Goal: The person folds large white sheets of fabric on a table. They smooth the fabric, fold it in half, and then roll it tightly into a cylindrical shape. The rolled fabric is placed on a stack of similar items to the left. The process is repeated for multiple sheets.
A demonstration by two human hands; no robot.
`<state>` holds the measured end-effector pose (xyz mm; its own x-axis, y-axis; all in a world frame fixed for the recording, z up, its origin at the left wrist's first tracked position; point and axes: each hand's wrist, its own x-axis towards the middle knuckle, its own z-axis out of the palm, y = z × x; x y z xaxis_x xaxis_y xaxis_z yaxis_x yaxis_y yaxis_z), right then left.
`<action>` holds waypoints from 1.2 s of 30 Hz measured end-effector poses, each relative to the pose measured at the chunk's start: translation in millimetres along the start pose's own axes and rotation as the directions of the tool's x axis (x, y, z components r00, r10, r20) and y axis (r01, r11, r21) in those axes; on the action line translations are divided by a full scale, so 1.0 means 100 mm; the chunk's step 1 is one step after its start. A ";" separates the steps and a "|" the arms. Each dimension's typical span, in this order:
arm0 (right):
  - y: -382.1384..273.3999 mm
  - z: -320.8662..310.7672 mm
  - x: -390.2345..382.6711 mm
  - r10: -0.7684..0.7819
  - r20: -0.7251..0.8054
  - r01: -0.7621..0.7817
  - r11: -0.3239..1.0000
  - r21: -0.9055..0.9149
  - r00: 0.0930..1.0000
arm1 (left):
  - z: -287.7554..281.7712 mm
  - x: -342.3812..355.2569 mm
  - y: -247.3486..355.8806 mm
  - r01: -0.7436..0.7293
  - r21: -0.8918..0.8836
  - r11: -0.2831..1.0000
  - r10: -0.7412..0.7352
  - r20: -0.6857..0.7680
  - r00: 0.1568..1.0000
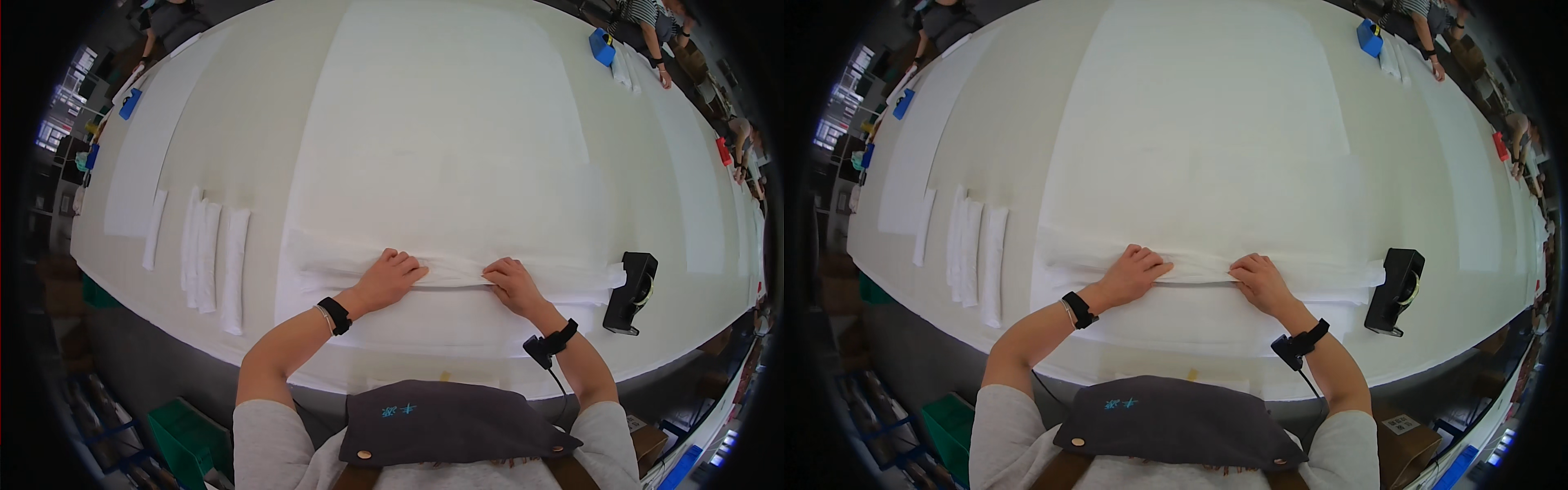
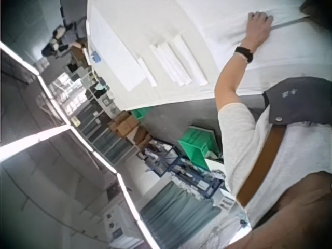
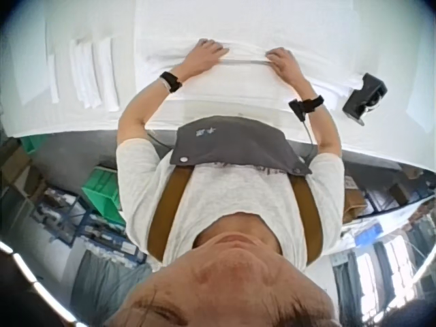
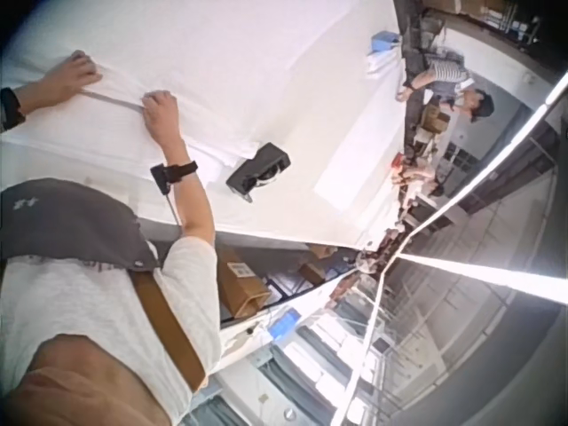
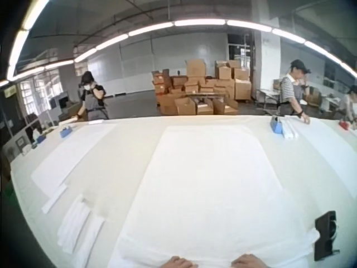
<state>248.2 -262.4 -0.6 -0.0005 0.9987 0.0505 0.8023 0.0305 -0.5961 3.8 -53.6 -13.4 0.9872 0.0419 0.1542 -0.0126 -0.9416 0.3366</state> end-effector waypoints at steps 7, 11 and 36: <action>0.05 -0.29 0.38 0.274 0.167 -0.307 0.925 0.224 0.947 | -0.18 0.22 -0.05 0.331 -0.318 0.889 -0.301 0.141 0.943; 0.01 -0.19 0.37 0.250 0.064 -0.233 0.951 -0.204 0.966 | -0.19 0.27 -0.11 0.182 0.152 0.971 -0.188 0.025 0.982; 0.63 -0.27 -0.69 0.386 -0.300 -0.484 0.767 -0.421 0.872 | -0.97 -0.72 -0.64 0.227 0.119 0.967 -0.250 0.237 0.939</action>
<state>314.9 -330.9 -20.4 0.4885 0.8709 0.0543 0.8668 -0.4773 -0.1442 -82.0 35.8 44.0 0.9677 0.1954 -0.1594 0.2310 -0.9403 0.2499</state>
